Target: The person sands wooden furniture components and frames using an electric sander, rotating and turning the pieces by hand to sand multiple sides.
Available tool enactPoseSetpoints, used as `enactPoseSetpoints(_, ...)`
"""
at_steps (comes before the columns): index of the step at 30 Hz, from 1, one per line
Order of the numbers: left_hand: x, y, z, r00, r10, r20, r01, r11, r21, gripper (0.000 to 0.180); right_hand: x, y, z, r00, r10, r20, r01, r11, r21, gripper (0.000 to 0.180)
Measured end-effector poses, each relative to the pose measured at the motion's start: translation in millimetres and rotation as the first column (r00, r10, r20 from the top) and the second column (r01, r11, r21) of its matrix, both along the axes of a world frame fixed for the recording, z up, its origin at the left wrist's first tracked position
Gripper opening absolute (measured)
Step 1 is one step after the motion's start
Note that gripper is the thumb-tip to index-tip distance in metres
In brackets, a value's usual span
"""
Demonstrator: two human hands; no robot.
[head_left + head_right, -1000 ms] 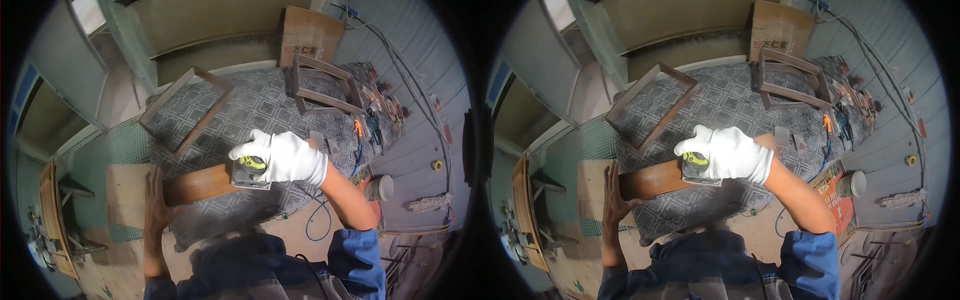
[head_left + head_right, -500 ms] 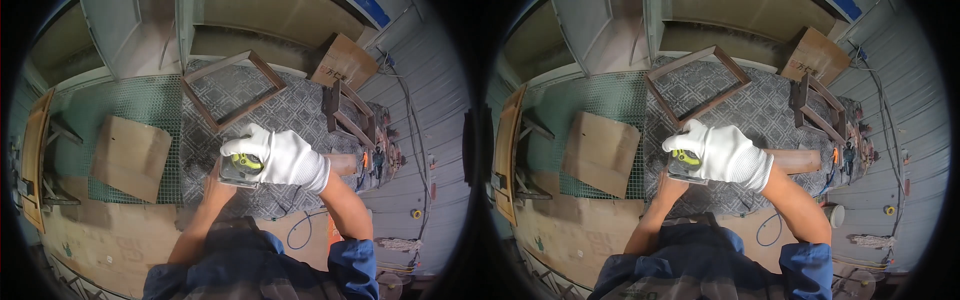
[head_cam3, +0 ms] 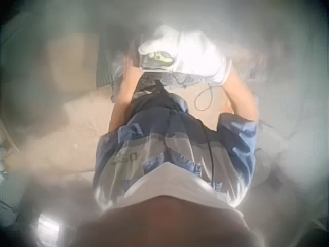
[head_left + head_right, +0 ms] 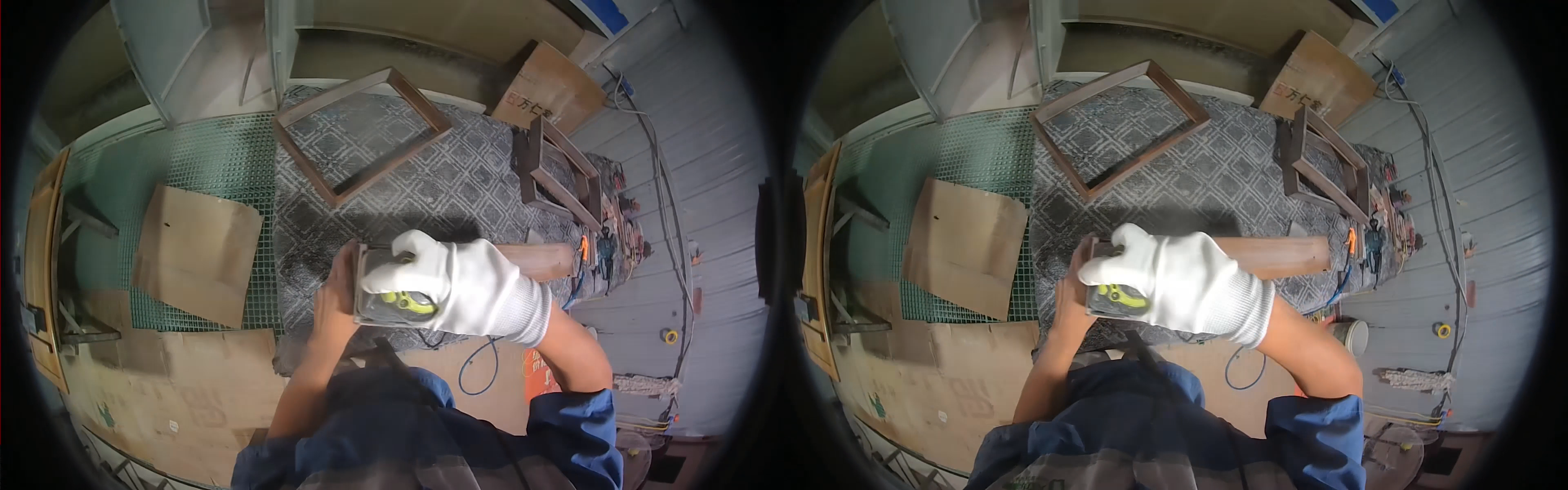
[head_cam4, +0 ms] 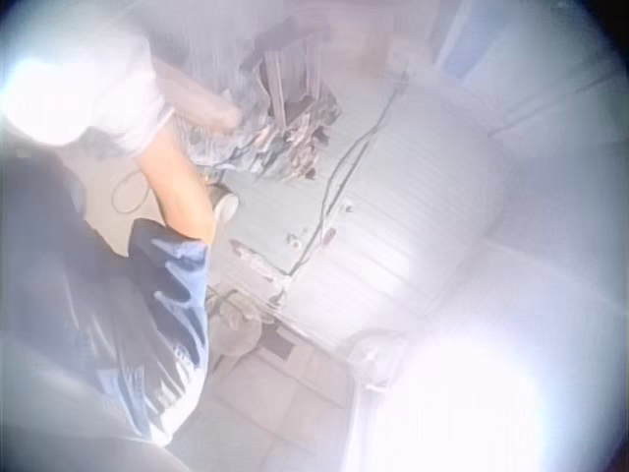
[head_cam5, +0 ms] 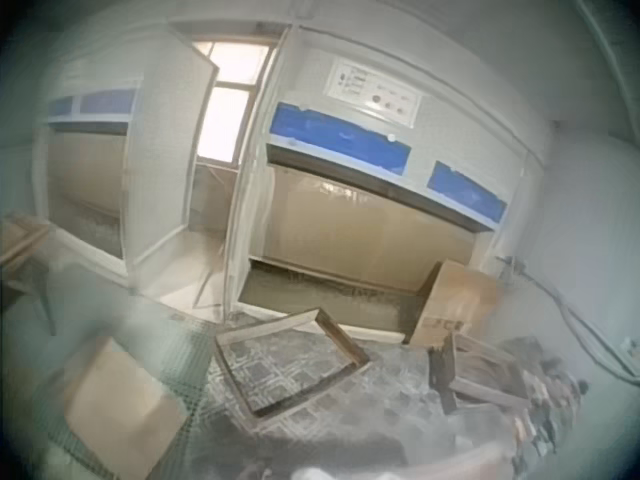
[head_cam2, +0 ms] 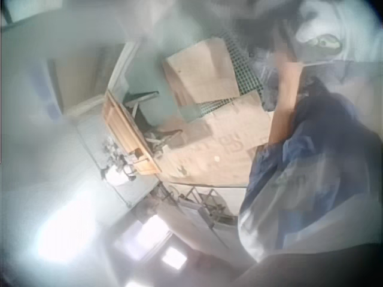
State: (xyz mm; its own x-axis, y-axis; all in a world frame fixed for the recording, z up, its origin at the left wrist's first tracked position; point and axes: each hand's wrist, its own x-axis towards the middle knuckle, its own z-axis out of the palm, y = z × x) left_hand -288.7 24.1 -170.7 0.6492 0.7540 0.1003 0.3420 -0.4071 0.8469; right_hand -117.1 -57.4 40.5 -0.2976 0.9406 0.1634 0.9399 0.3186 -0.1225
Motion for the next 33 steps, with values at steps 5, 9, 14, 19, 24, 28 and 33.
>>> enactPoseSetpoints(5,2.9,-10.4,-5.8,0.992,0.098,-0.080,-0.096,0.995,0.026,0.082,79.9,-79.7,8.0,0.979,-0.187,-0.076,0.169,0.965,-0.198,0.055)
enactPoseSetpoints(9,-1.0,-3.4,-20.4,0.983,0.157,-0.096,-0.155,0.988,0.021,0.080,133.4,-145.5,15.8,0.904,-0.398,-0.152,0.347,0.895,-0.279,0.058)
enactPoseSetpoints(14,-20.0,4.8,-47.4,0.997,0.067,-0.026,-0.059,0.966,0.254,0.040,201.0,-213.6,19.2,0.830,-0.539,-0.141,0.507,0.836,-0.210,0.056)
enactPoseSetpoints(19,-14.8,0.1,-40.9,0.998,0.062,0.023,-0.066,0.966,0.251,0.015,243.4,-226.0,8.4,0.904,-0.420,0.076,0.424,0.904,-0.056,0.042)
enactPoseSetpoints(24,-28.5,9.0,-59.0,0.988,0.090,-0.128,-0.056,0.966,0.254,0.055,162.7,-142.1,-3.0,0.877,-0.408,-0.253,0.341,0.900,-0.270,0.063)
enactPoseSetpoints(28,-17.6,2.3,-48.8,0.993,0.105,-0.047,-0.081,0.925,0.371,0.065,67.7,-53.9,-6.5,0.889,-0.293,-0.351,0.279,0.956,-0.092,0.046)
enactPoseSetpoints(33,4.2,-4.4,-12.2,0.998,0.058,-0.019,-0.053,0.981,0.188,0.064,-21.1,28.0,-20.5,0.796,-0.437,-0.419,0.456,0.888,-0.060,0.035)
